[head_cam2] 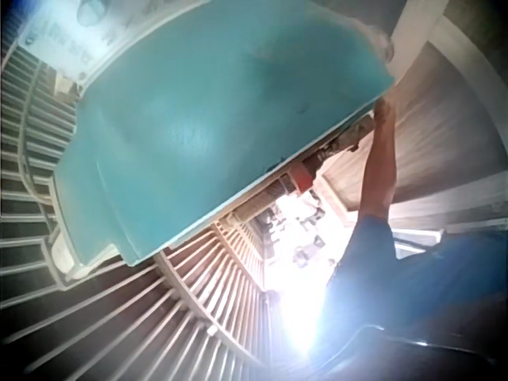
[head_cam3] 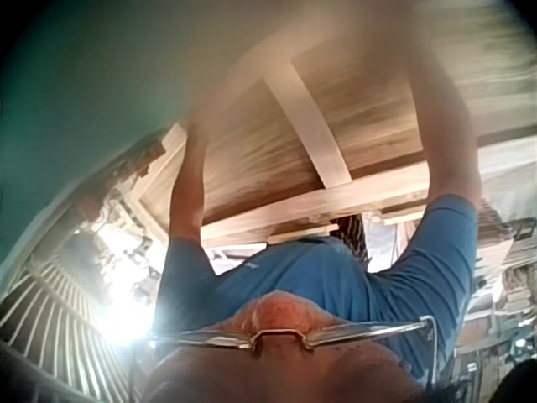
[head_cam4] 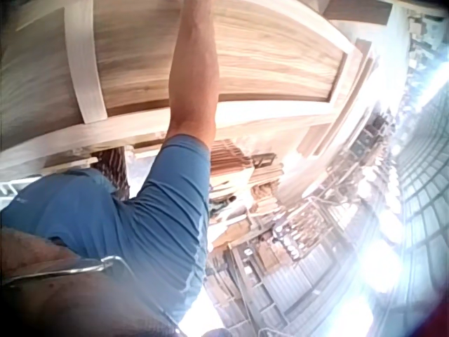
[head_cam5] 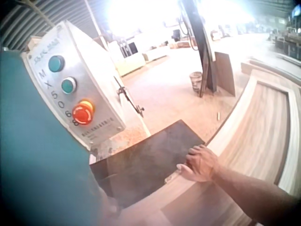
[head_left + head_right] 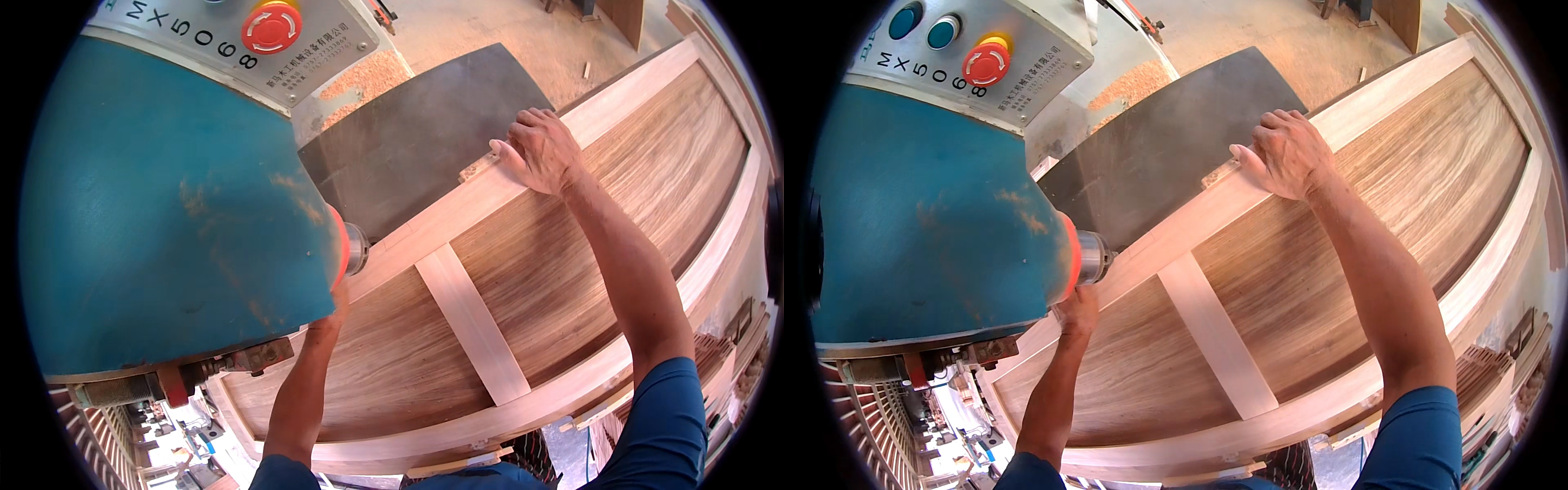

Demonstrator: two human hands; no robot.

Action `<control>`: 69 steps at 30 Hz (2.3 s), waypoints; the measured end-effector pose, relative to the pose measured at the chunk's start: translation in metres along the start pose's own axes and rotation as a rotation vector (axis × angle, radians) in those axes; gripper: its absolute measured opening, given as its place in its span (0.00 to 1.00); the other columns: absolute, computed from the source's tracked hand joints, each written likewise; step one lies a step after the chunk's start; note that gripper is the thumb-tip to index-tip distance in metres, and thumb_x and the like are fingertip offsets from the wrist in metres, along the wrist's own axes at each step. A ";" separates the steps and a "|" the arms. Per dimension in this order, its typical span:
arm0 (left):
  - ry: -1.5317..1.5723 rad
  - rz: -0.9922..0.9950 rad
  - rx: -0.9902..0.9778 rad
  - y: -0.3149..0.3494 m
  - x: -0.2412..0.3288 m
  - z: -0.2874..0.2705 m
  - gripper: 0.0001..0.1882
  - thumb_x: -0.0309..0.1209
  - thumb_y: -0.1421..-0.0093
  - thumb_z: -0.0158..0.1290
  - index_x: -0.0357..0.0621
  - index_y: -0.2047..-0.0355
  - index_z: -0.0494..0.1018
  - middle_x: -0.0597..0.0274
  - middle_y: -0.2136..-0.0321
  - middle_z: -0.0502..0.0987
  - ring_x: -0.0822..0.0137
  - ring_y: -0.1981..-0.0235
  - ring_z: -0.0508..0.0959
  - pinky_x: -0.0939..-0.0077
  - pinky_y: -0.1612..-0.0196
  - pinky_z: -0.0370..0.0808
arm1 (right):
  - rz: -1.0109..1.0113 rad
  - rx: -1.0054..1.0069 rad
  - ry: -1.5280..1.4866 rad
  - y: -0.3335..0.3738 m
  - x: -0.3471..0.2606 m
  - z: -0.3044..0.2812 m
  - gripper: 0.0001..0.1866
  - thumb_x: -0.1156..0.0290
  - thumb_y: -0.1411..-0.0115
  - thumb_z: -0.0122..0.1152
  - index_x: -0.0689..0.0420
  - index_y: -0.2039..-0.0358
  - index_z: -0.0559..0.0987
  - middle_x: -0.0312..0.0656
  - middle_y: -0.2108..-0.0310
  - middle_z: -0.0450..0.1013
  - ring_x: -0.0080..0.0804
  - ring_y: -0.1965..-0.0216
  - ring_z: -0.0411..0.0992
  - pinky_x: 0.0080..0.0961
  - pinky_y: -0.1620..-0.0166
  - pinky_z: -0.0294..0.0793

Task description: The person uses a vertical shaper machine to shape a large wooden frame, then uses a sanding block to smooth a long wooden curved piece by hand. The person picks up the frame and carries it across the workshop before laying it on the floor next to other frames.

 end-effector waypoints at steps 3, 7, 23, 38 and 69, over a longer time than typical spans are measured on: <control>0.508 -0.138 0.058 -0.017 0.013 -0.047 0.15 0.33 0.41 0.46 0.36 0.58 0.71 0.39 0.59 0.73 0.38 0.57 0.71 0.46 0.54 0.66 | 0.003 0.015 -0.006 0.003 0.006 0.000 0.26 0.51 0.40 0.48 0.58 0.85 0.75 0.45 0.78 0.69 0.39 0.69 0.68 0.32 0.58 0.67; 0.737 -0.197 0.078 -0.021 0.012 -0.071 0.14 0.33 0.40 0.46 0.36 0.60 0.72 0.40 0.59 0.74 0.37 0.58 0.72 0.46 0.57 0.67 | -0.004 0.025 0.000 0.002 0.004 0.004 0.26 0.51 0.40 0.48 0.58 0.84 0.75 0.44 0.78 0.69 0.38 0.68 0.68 0.32 0.58 0.67; 0.101 0.068 0.192 0.012 -0.013 0.038 0.15 0.31 0.45 0.53 0.36 0.59 0.70 0.44 0.60 0.74 0.42 0.57 0.73 0.46 0.55 0.68 | 0.039 -0.004 0.035 0.002 0.004 0.006 0.27 0.50 0.39 0.44 0.59 0.82 0.76 0.45 0.77 0.69 0.37 0.68 0.68 0.32 0.57 0.67; -0.140 0.202 -0.232 0.023 -0.032 0.069 0.11 0.37 0.42 0.49 0.45 0.71 0.78 0.50 0.65 0.77 0.50 0.58 0.76 0.50 0.54 0.71 | 0.107 -0.028 0.019 0.002 -0.012 -0.006 0.22 0.56 0.39 0.49 0.60 0.79 0.78 0.46 0.72 0.72 0.39 0.64 0.70 0.32 0.52 0.67; 0.458 -0.111 -0.103 0.017 -0.026 0.020 0.16 0.41 0.45 0.54 0.43 0.62 0.74 0.49 0.58 0.74 0.48 0.54 0.73 0.52 0.50 0.69 | 0.021 0.030 0.016 0.001 -0.016 -0.003 0.18 0.61 0.39 0.55 0.60 0.81 0.76 0.44 0.75 0.71 0.41 0.65 0.69 0.34 0.55 0.66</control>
Point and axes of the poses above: each hand's wrist, its own y-axis away from the middle knuckle, its own z-axis out of the palm, x = y × z, the point moved 1 cm from there along -y, towards the middle knuckle
